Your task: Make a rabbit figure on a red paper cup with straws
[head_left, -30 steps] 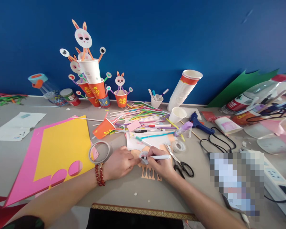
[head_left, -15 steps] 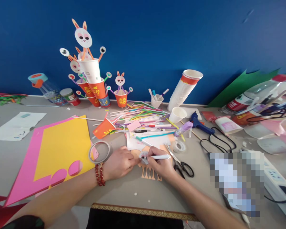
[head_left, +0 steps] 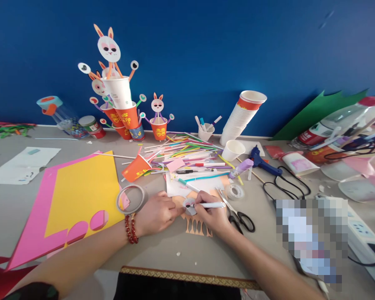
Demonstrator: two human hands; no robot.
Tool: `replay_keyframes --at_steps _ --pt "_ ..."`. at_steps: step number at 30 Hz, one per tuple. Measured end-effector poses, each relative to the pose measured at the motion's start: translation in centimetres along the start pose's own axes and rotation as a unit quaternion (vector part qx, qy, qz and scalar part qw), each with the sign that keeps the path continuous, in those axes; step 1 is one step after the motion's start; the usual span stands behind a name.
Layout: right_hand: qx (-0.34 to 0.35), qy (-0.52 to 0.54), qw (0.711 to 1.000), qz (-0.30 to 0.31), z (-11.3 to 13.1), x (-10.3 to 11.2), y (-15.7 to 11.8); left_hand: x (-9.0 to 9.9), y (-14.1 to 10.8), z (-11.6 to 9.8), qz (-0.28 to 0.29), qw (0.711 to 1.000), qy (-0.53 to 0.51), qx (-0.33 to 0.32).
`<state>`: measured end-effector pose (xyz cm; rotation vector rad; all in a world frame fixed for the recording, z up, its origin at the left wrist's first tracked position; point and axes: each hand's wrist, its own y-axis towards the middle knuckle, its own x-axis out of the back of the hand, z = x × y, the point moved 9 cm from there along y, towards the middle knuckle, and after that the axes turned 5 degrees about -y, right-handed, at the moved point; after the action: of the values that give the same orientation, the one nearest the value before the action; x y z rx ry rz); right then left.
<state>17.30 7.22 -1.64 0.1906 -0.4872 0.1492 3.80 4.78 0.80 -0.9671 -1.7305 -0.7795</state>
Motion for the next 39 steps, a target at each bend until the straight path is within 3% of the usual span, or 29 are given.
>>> replay_keyframes --at_steps 29,39 --pt "-0.001 0.014 1.000 0.006 0.0 -0.1 0.0 0.1 0.0 0.0 0.000 1.000 -0.002 0.005" --pt "-0.012 0.066 0.994 -0.084 1.0 2.0 0.0 0.2 -0.2 0.0 -0.032 0.999 0.014 0.001"
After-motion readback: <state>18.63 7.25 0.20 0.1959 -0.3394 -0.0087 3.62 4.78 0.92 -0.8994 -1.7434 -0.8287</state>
